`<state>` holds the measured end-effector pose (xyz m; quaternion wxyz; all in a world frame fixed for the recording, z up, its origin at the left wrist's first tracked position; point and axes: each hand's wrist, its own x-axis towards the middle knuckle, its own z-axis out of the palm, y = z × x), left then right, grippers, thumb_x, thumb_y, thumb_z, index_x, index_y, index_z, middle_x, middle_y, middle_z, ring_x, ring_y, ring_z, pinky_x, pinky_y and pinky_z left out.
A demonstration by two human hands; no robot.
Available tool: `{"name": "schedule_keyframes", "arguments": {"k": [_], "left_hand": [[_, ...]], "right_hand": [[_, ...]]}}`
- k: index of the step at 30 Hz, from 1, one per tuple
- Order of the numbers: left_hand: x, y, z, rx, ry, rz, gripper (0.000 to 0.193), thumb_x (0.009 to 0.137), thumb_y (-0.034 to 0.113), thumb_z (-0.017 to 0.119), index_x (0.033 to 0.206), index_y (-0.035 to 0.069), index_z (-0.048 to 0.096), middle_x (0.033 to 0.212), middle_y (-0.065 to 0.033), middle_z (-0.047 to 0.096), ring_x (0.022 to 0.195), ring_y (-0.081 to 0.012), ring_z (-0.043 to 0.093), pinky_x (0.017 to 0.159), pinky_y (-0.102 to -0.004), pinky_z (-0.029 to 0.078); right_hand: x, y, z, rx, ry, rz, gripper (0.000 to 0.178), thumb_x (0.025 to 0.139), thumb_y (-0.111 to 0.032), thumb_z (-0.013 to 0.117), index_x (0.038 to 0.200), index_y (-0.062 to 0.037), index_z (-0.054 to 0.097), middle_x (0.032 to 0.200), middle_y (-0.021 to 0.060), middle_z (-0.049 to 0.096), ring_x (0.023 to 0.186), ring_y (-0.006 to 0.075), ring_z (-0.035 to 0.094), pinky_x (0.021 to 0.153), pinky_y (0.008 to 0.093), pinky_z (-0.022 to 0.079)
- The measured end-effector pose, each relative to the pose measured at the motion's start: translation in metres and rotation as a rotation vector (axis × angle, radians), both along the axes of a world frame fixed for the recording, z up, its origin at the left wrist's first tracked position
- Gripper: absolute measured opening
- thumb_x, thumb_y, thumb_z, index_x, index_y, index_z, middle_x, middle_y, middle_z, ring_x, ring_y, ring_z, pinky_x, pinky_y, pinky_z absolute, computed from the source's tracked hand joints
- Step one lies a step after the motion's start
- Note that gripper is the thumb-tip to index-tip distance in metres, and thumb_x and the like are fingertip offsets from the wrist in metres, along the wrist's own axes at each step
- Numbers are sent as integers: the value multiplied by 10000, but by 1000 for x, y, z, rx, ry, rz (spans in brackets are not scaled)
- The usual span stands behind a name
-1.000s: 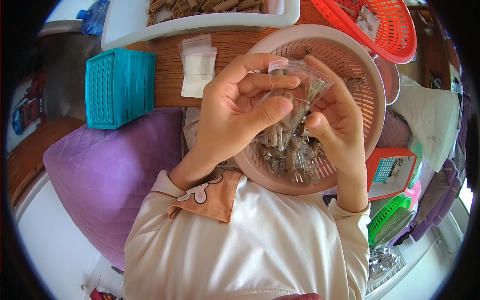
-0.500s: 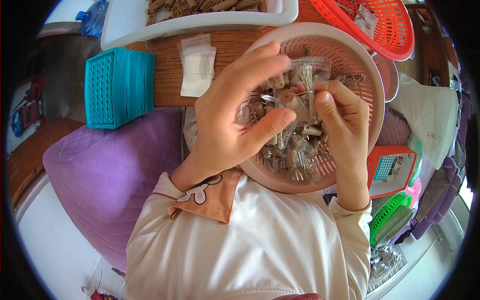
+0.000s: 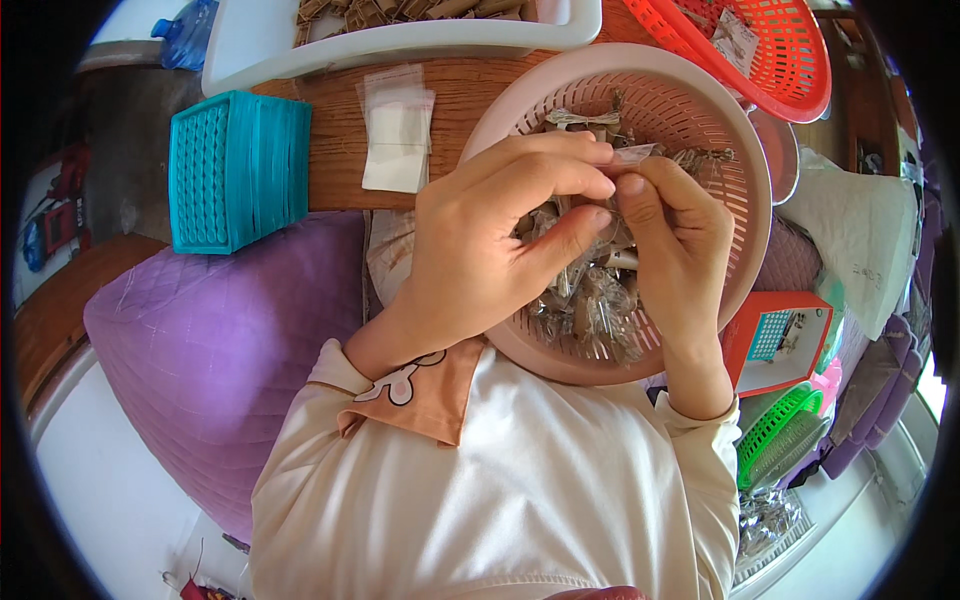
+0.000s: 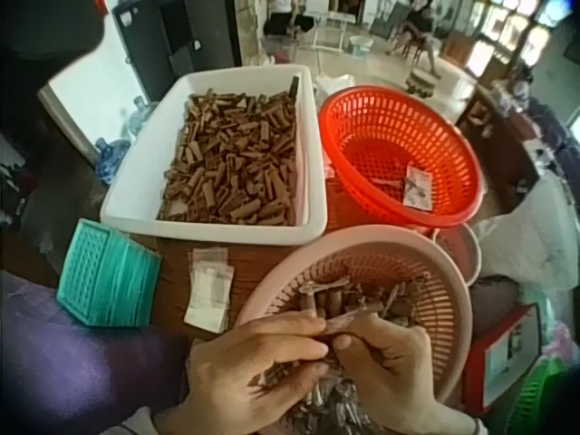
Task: The person places small cylindrical parts into individual plastic bags by hand, then places the filled small plastic bags into a larger plastic bag.
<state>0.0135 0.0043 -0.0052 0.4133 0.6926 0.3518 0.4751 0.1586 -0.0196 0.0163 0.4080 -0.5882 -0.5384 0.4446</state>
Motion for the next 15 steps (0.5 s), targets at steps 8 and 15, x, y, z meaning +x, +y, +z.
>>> {"name": "schedule_keyframes", "arguments": {"k": [8,15], "left_hand": [[2,5,-2,110,110,113,142,637,12,652,767,40,600,916,-79,606,781,-206,599,656,-273,495],[5,11,-10,411,243,227,144,627,3,640,763,28,598,878,-78,606,751,-206,596,639,-284,498]], "right_hand": [[0,0,-10,-30,124,-1,186,828,-22,470,978,34,564,802,84,608,693,46,510,595,194,420],[-1,-2,-1,213,-411,159,201,734,11,527,930,16,572,692,100,576,578,200,561,498,269,442]]}}
